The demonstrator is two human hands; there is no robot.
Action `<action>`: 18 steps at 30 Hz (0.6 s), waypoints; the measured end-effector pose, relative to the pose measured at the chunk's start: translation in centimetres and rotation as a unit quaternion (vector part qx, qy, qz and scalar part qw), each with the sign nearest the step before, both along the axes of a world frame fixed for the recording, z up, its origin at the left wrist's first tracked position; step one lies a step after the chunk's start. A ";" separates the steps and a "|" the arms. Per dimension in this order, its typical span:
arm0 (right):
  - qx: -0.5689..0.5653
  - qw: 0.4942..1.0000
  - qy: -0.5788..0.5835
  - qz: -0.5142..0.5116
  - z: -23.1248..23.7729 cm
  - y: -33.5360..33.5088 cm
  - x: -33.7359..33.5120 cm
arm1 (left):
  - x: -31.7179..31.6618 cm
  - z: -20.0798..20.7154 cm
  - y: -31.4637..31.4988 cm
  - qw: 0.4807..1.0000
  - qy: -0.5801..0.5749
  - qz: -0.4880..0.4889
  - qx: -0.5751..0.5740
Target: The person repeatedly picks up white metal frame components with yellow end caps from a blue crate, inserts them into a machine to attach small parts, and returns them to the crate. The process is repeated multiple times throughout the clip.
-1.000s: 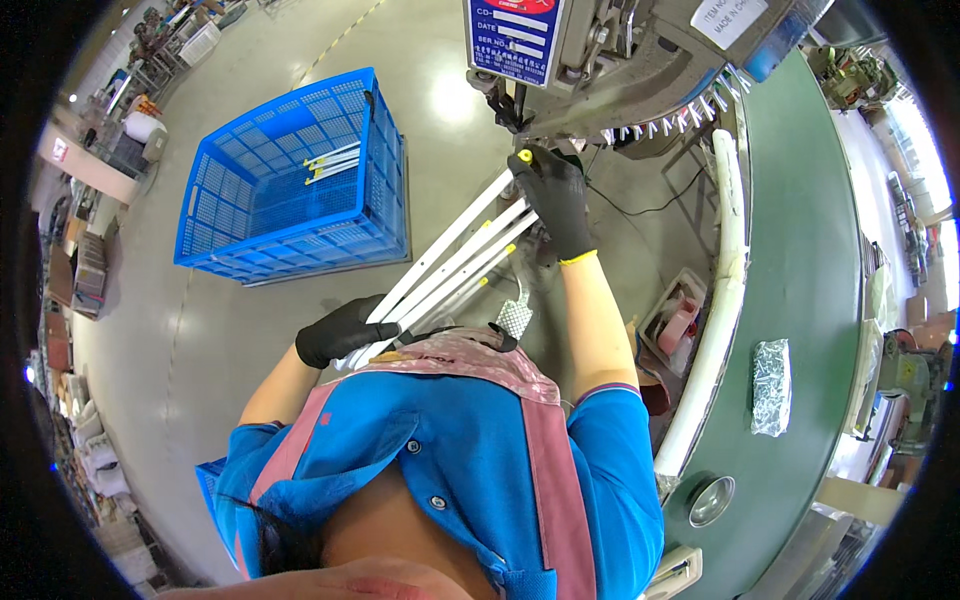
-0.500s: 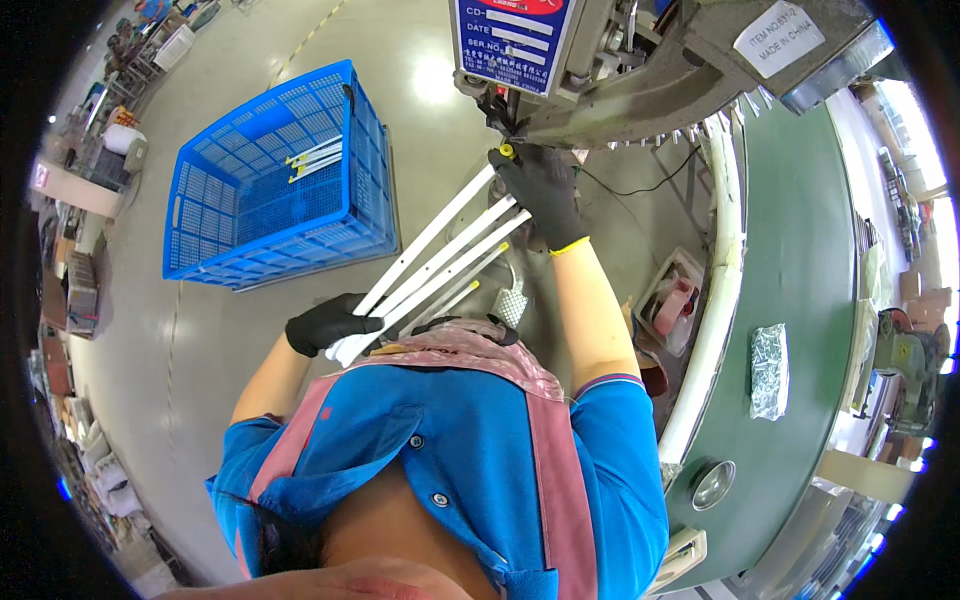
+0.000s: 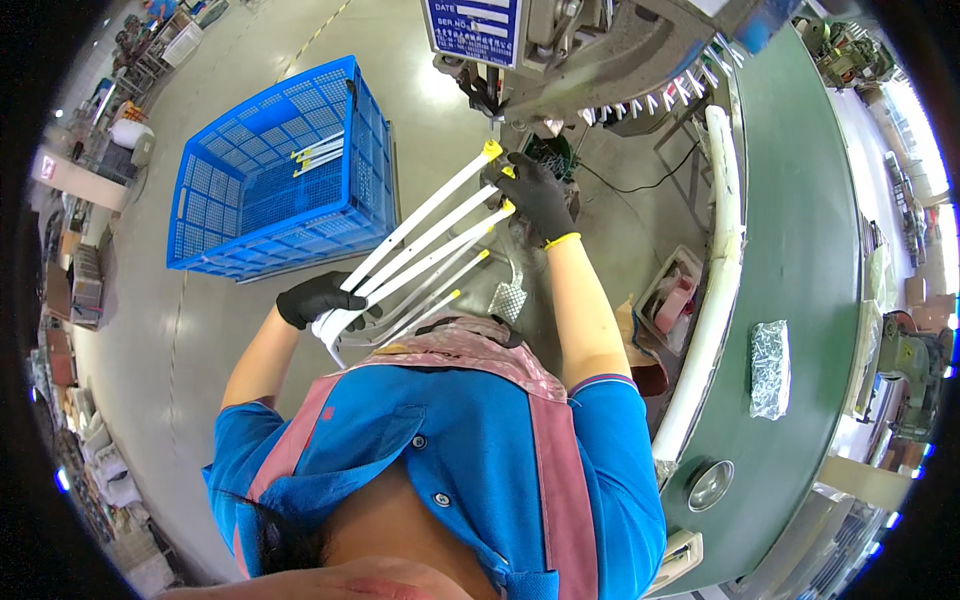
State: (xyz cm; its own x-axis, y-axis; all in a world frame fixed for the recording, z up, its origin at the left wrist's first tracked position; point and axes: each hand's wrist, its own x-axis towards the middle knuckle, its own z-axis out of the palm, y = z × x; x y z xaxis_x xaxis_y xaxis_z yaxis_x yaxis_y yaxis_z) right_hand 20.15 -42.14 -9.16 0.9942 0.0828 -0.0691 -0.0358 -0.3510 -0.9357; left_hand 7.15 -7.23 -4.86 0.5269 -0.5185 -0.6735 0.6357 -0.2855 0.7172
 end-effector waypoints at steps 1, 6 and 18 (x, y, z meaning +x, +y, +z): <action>-0.045 0.999 -0.017 -0.006 -0.4 -0.2 -0.1 | -0.2 0.0 -0.1 1.000 -0.019 -0.001 -0.006; 0.112 0.993 -0.034 -0.025 -1.6 -0.1 0.6 | -1.3 0.2 -1.0 0.998 -0.016 0.030 -0.049; 0.107 0.992 -0.055 -0.045 -1.7 -0.7 0.1 | -2.2 0.0 -1.9 0.999 -0.027 0.011 -0.021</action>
